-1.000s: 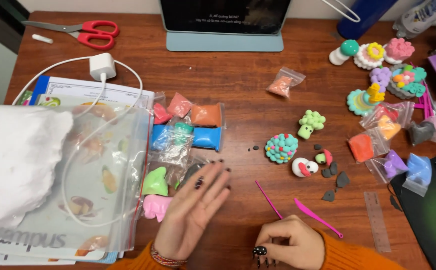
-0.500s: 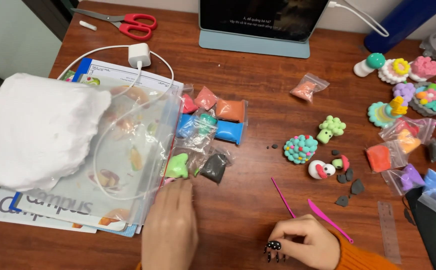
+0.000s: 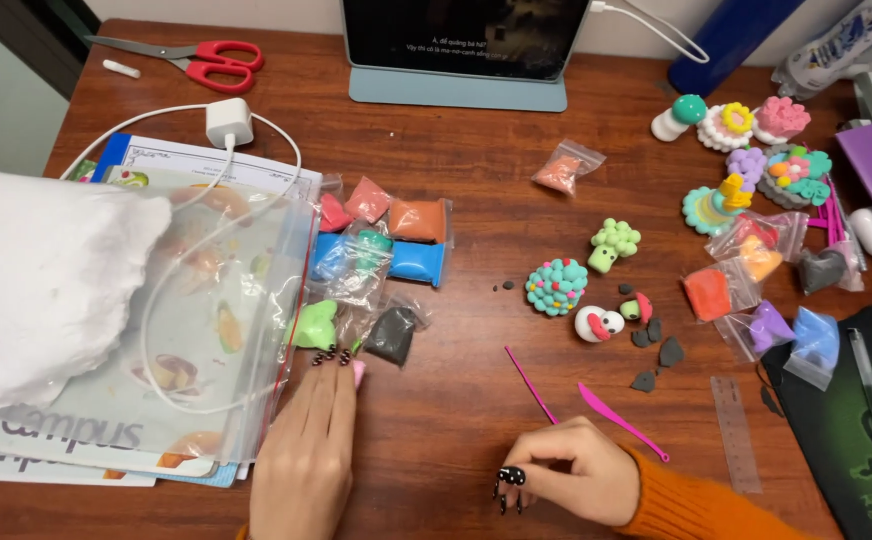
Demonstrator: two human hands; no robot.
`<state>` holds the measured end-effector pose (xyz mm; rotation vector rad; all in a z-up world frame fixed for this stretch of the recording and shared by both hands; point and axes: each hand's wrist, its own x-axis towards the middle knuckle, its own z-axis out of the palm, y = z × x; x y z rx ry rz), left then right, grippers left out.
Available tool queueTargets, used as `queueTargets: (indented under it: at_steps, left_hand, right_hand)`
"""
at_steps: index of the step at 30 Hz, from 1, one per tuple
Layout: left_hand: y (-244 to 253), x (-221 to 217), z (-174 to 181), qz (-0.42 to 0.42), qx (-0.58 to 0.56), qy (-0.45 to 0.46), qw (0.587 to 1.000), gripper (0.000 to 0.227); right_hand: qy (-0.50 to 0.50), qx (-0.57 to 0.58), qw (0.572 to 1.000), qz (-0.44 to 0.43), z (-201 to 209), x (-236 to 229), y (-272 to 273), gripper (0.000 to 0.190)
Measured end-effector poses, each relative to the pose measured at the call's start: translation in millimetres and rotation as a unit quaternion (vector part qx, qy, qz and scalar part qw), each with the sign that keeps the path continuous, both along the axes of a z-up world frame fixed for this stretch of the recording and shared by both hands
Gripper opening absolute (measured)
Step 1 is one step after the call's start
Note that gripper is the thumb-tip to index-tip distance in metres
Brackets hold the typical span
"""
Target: The person works with small pieces of pink and white clay by hand, kneading and shaping them together on a wooden desk.
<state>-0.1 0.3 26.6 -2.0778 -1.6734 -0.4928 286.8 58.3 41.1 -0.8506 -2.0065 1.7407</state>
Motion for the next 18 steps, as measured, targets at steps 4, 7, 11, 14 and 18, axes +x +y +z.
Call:
queueTargets:
  at_steps: [4, 7, 11, 14, 18]
  left_hand:
    - [-7, 18, 30, -0.166, -0.139, -0.407, 0.888, 0.043]
    - [7, 39, 30, -0.188, -0.243, -0.574, 0.759, 0.041]
    - [25, 67, 19, -0.192, -0.315, -0.727, 0.579, 0.046]
    - [27, 72, 2, -0.232, -0.291, -0.768, 0.521, 0.049]
    - [29, 71, -10, -0.237, -0.307, -0.769, 0.508, 0.057]
  right_hand:
    - [0.034, -0.044, 0.995, -0.079, -11, 2, 0, 0.016]
    - [0.063, -0.057, 0.993, -0.088, -22, 4, 2, 0.047]
    - [0.101, -0.086, 0.989, -0.072, -22, 3, 2, 0.042]
    - [0.095, -0.101, 0.981, -0.138, -24, 0, 2, 0.043]
    - [0.091, -0.117, 0.974, -0.169, -17, 0, 5, 0.034]
